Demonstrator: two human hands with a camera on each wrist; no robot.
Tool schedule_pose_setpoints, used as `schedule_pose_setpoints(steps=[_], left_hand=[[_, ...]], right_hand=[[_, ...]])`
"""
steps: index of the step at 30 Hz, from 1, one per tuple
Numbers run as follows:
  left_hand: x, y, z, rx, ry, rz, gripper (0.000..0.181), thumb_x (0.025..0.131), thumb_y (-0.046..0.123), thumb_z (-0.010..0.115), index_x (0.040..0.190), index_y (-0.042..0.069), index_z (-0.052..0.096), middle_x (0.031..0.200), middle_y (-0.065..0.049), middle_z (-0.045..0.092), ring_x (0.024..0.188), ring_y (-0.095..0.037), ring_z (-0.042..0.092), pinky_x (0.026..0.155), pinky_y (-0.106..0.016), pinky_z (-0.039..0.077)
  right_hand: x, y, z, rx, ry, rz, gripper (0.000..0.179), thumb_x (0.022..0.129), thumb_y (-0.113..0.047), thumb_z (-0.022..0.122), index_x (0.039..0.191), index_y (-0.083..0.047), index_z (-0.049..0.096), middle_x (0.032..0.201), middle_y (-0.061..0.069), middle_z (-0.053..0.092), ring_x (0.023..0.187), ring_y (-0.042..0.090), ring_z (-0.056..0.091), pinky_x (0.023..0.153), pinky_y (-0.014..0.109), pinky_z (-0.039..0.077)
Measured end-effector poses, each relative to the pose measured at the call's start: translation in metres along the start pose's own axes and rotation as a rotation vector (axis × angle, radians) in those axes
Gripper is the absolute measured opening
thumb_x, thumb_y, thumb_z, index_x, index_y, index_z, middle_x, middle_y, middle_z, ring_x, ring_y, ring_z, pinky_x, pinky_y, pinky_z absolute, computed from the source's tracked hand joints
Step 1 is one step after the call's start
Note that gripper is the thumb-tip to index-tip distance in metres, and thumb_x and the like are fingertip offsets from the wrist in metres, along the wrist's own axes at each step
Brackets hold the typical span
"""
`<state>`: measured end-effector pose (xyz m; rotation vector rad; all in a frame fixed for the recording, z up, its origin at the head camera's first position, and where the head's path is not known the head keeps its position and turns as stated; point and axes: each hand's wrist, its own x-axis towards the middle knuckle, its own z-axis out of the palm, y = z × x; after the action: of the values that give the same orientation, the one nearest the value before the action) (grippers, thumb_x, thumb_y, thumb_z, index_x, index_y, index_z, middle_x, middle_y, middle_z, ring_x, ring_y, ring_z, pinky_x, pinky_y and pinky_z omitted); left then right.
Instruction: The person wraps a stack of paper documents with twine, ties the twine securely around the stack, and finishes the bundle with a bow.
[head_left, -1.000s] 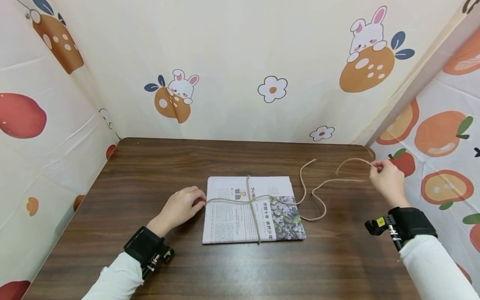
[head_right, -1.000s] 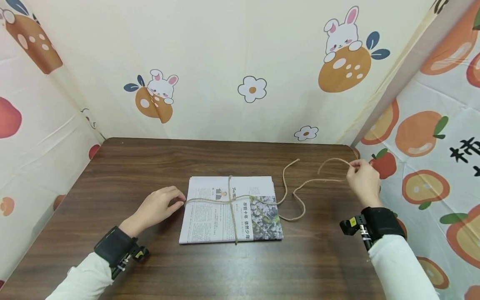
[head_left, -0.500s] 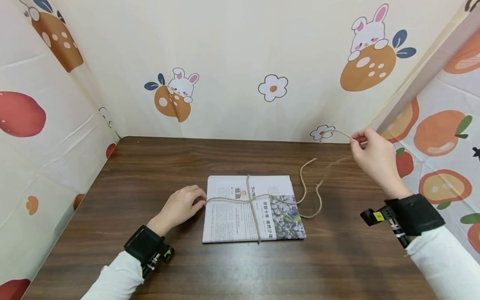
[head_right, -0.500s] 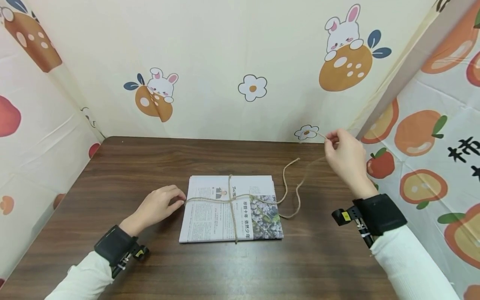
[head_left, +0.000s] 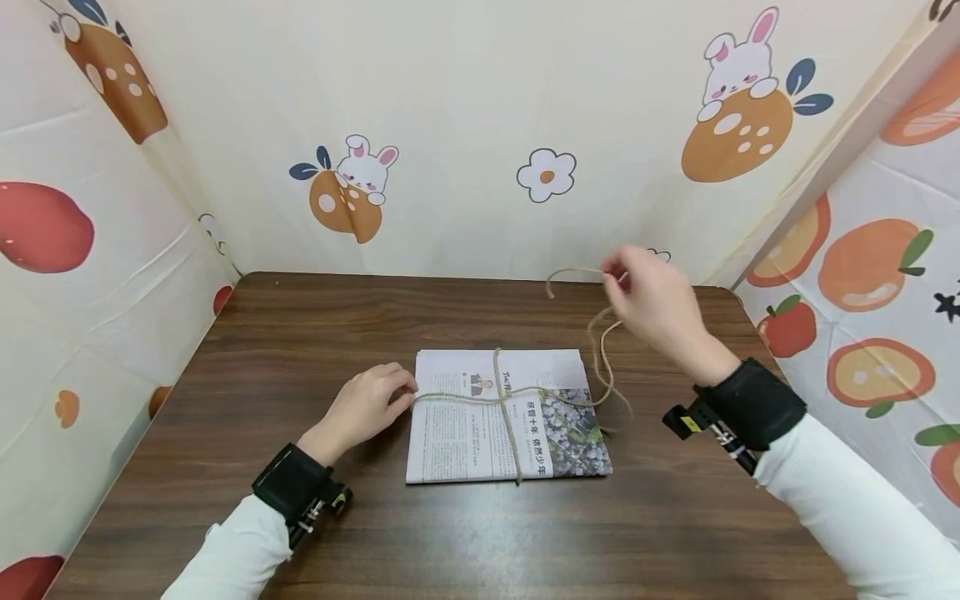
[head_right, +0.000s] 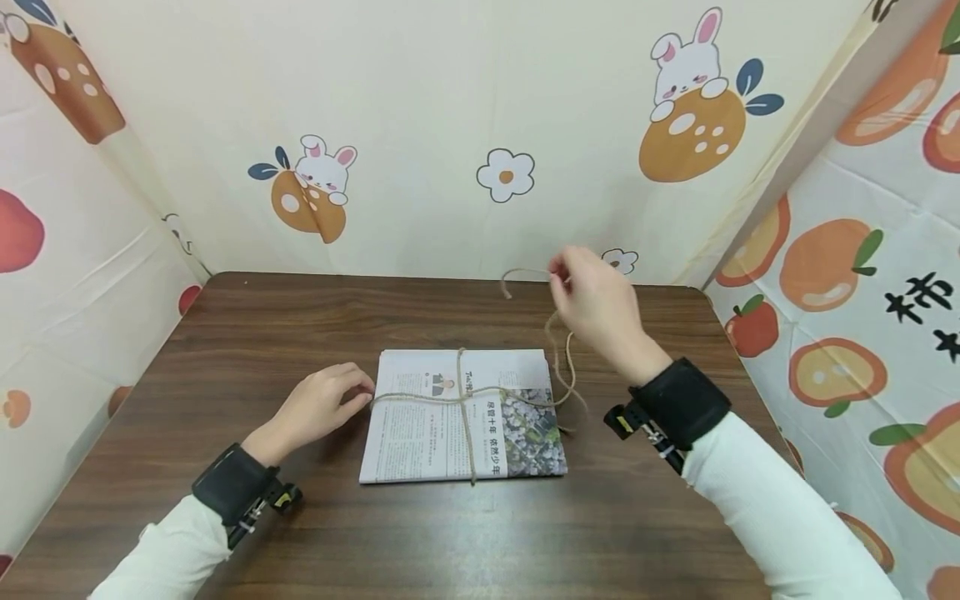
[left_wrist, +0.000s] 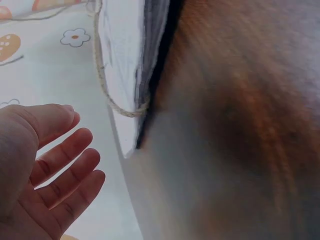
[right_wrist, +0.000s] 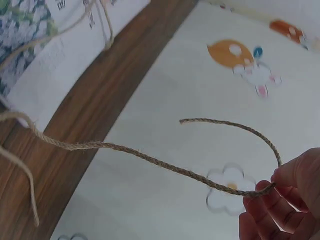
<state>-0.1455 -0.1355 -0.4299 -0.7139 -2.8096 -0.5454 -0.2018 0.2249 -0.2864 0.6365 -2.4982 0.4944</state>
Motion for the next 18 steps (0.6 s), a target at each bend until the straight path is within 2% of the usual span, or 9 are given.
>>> schedule_pose_setpoints(steps=[6, 11, 18], left_hand=[[0.015, 0.013, -0.008, -0.005, 0.01, -0.006, 0.008, 0.082, 0.015, 0.067, 0.09, 0.013, 0.068, 0.085, 0.002, 0.062, 0.071, -0.01, 0.052, 0.064, -0.027, 0.047], [0.03, 0.027, -0.012, -0.008, 0.083, -0.011, 0.013, 0.083, 0.018, 0.068, 0.095, 0.012, 0.066, 0.089, -0.001, 0.062, 0.074, -0.012, 0.055, 0.061, -0.027, 0.046], [0.051, 0.049, -0.014, -0.094, 0.183, -0.022, 0.027, 0.083, 0.016, 0.067, 0.108, 0.008, 0.06, 0.099, -0.005, 0.062, 0.084, -0.019, 0.062, 0.067, -0.03, 0.05]], right_hand=[[0.007, -0.024, 0.021, 0.018, -0.079, -0.016, 0.006, 0.086, -0.009, 0.057, 0.092, -0.007, 0.059, 0.084, 0.006, 0.061, 0.072, 0.019, 0.058, 0.061, 0.035, 0.048], [0.005, -0.039, 0.041, 0.037, -0.12, -0.064, 0.005, 0.085, -0.008, 0.059, 0.09, -0.009, 0.059, 0.081, 0.003, 0.059, 0.069, 0.017, 0.056, 0.059, 0.033, 0.047], [-0.007, -0.054, 0.068, 0.065, -0.179, -0.121, 0.005, 0.087, -0.008, 0.059, 0.091, -0.009, 0.059, 0.081, 0.003, 0.056, 0.068, 0.015, 0.053, 0.057, 0.03, 0.044]])
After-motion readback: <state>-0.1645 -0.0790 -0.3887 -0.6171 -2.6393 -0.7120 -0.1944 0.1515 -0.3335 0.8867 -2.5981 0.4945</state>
